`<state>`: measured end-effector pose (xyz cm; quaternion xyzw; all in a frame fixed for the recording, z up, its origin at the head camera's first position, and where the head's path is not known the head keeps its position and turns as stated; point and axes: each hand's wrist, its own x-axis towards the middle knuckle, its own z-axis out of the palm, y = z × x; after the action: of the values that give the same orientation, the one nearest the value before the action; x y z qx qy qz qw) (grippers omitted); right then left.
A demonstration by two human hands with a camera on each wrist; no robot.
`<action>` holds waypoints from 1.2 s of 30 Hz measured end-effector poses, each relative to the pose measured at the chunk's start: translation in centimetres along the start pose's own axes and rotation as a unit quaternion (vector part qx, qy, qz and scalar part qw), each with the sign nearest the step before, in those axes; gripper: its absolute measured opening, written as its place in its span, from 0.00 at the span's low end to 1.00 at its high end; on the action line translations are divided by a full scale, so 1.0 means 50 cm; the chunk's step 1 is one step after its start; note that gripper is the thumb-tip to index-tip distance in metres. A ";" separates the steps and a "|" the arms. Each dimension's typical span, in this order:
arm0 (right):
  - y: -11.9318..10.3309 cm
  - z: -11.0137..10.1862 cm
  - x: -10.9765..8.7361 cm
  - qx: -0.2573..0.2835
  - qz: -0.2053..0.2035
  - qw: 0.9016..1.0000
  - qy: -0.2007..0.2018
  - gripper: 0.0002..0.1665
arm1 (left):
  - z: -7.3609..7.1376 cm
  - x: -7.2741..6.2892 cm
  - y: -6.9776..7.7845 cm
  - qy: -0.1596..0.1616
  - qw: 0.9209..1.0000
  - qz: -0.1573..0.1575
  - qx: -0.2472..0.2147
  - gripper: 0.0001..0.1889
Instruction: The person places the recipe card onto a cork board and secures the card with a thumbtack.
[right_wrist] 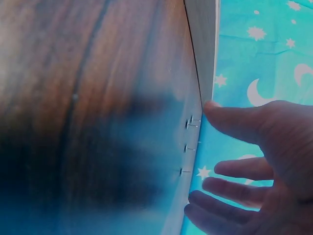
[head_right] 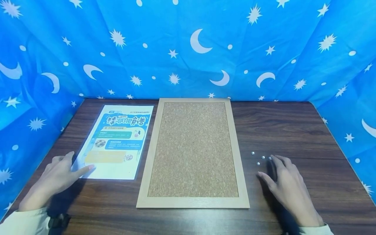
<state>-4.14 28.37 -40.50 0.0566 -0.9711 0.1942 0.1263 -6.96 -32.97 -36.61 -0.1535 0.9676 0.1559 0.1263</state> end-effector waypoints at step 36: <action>0.038 0.000 0.088 -0.003 0.104 0.992 -0.072 0.11 | -0.013 0.033 -0.045 -0.062 0.995 -0.069 -0.040 0.59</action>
<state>-8.66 29.85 -40.01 -0.0313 -0.9788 0.1992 0.0356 -7.84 -35.64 -37.06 -0.2148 0.9381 0.1944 0.1900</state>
